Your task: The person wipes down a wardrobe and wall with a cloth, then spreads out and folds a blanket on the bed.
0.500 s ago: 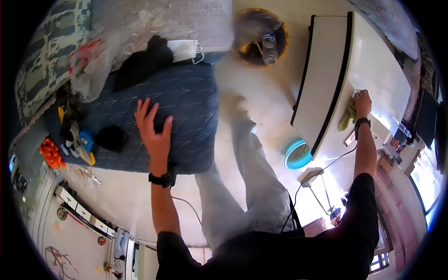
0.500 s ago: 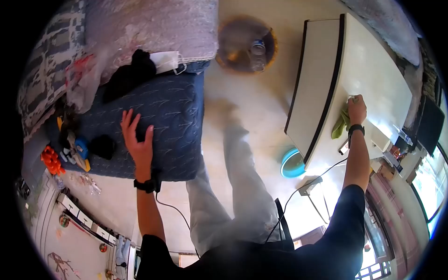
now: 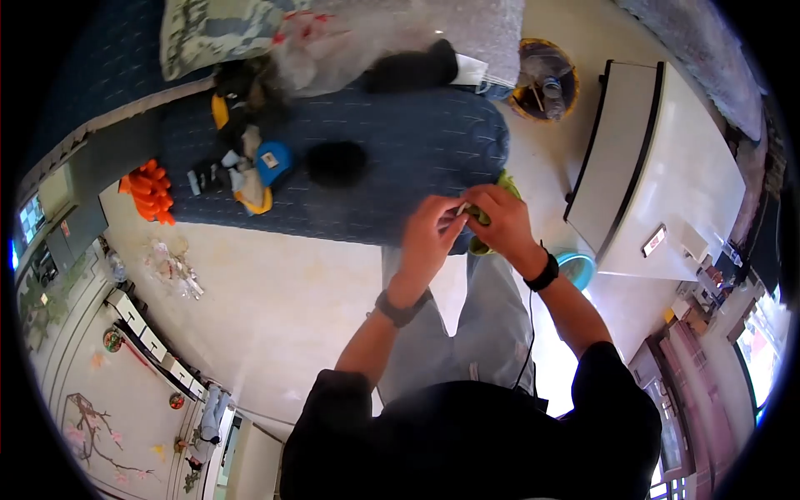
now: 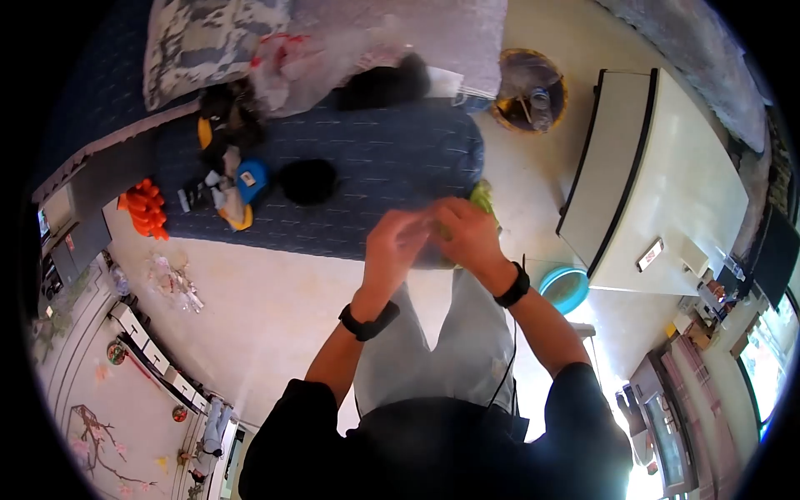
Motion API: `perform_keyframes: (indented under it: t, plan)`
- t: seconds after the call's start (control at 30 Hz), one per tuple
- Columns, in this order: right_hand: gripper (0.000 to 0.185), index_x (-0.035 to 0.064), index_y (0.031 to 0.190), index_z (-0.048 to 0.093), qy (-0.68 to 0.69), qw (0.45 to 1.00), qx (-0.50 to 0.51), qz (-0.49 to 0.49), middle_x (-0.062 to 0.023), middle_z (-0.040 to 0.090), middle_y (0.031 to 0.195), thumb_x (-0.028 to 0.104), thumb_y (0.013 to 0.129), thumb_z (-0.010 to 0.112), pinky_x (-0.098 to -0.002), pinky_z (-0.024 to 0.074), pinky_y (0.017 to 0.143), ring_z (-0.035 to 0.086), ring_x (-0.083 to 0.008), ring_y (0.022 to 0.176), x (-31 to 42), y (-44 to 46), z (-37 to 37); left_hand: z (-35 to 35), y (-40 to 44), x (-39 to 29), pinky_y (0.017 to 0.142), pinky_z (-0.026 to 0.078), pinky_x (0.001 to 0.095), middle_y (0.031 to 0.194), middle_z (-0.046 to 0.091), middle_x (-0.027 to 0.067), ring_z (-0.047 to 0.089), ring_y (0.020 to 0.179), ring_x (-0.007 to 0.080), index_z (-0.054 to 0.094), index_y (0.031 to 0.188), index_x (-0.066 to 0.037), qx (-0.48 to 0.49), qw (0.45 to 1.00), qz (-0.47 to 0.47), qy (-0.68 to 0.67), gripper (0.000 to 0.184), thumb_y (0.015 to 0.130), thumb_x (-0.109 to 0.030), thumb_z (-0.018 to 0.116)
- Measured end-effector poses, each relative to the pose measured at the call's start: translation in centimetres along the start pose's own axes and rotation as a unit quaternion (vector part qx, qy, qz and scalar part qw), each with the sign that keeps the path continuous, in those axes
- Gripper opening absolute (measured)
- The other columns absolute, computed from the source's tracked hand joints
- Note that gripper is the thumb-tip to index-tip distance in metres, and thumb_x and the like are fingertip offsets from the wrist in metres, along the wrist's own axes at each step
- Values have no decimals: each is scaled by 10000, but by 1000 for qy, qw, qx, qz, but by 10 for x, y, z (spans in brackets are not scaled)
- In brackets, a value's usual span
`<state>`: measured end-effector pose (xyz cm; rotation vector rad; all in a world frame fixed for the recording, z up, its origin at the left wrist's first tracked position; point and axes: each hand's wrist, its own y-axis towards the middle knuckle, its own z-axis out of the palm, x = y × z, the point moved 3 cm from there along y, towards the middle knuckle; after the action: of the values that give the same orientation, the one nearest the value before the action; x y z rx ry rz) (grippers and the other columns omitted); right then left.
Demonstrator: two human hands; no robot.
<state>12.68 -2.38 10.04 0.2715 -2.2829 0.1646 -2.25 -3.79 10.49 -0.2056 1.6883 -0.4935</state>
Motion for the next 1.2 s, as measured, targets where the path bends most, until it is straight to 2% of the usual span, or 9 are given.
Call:
perform_keyframes:
  t: [0.17, 0.33, 0.4, 0.53, 0.57, 0.7, 0.93, 0.97, 1.2]
  plan:
    - [321, 89, 998, 620, 9, 993, 83, -88, -63, 625, 1035, 111, 698, 731, -354, 530, 735, 625, -272, 899, 49, -1, 92, -95, -36, 49, 676, 515, 296, 874, 665, 129, 660, 770, 203, 637, 1018, -14, -73, 995, -57, 43, 177, 873, -116, 646]
    - [422, 82, 1106, 590, 6, 997, 32, -76, -99, 570, 1171, 85, 707, 727, -371, 516, 794, 593, -307, 986, 91, 36, 131, -156, -55, 64, 697, 531, 272, 939, 650, 108, 637, 829, 157, 592, 1021, 3, -197, 971, -134, 28, 174, 887, -97, 639]
    - [437, 85, 1124, 586, -23, 994, -18, -105, -100, 567, 1180, 72, 709, 723, -382, 508, 813, 585, -311, 1012, 87, 48, 132, -159, -56, 76, 675, 531, 269, 942, 634, 100, 632, 818, 151, 574, 1015, -1, -246, 963, -67, 89, 172, 892, -104, 636]
    - [531, 112, 1201, 578, -146, 987, -64, 13, -142, 535, 1225, 164, 700, 744, -422, 441, 929, 527, -342, 1102, 68, 35, 113, -118, -44, 73, 695, 524, 353, 948, 620, 152, 644, 824, 267, 549, 1051, -37, -172, 974, -26, 148, 205, 899, -159, 610]
    - [608, 144, 1255, 562, -178, 983, -38, 21, -135, 503, 1240, 284, 692, 744, -469, 420, 940, 493, -331, 1115, 63, 23, 111, -106, -39, 70, 678, 520, 359, 920, 620, 149, 643, 799, 281, 549, 1044, -39, -172, 973, -16, 153, 188, 903, -152, 601]
    - [650, 146, 1285, 544, -125, 984, -2, 124, -141, 504, 1087, 205, 668, 740, -442, 444, 879, 501, -338, 1012, 44, -23, 121, -67, -26, 80, 658, 513, 389, 897, 629, 143, 648, 773, 318, 548, 1032, -39, -182, 964, -8, 192, 151, 918, -136, 566]
    - [598, 126, 1258, 554, 36, 995, 45, 82, -172, 496, 1067, 99, 691, 741, -414, 461, 852, 503, -372, 993, 61, -14, 158, -92, -49, 94, 724, 511, 407, 976, 627, 169, 642, 868, 334, 537, 1051, -27, -243, 945, -135, 173, 155, 917, -104, 548]
    - [594, 150, 1243, 564, 30, 998, 41, 32, -161, 510, 1056, 102, 679, 743, -418, 480, 813, 529, -360, 965, 59, -4, 157, -93, -45, 93, 729, 512, 405, 982, 627, 168, 639, 880, 338, 535, 1053, -26, -272, 939, -88, 189, 159, 909, -92, 550]
    - [550, 184, 1207, 576, -69, 986, -34, 150, -114, 541, 986, 81, 683, 707, -400, 506, 699, 570, -332, 903, 0, 28, 78, -23, 50, 52, 649, 500, 475, 939, 580, 196, 599, 789, 420, 508, 994, -63, -179, 949, 116, 232, 131, 883, -107, 561]
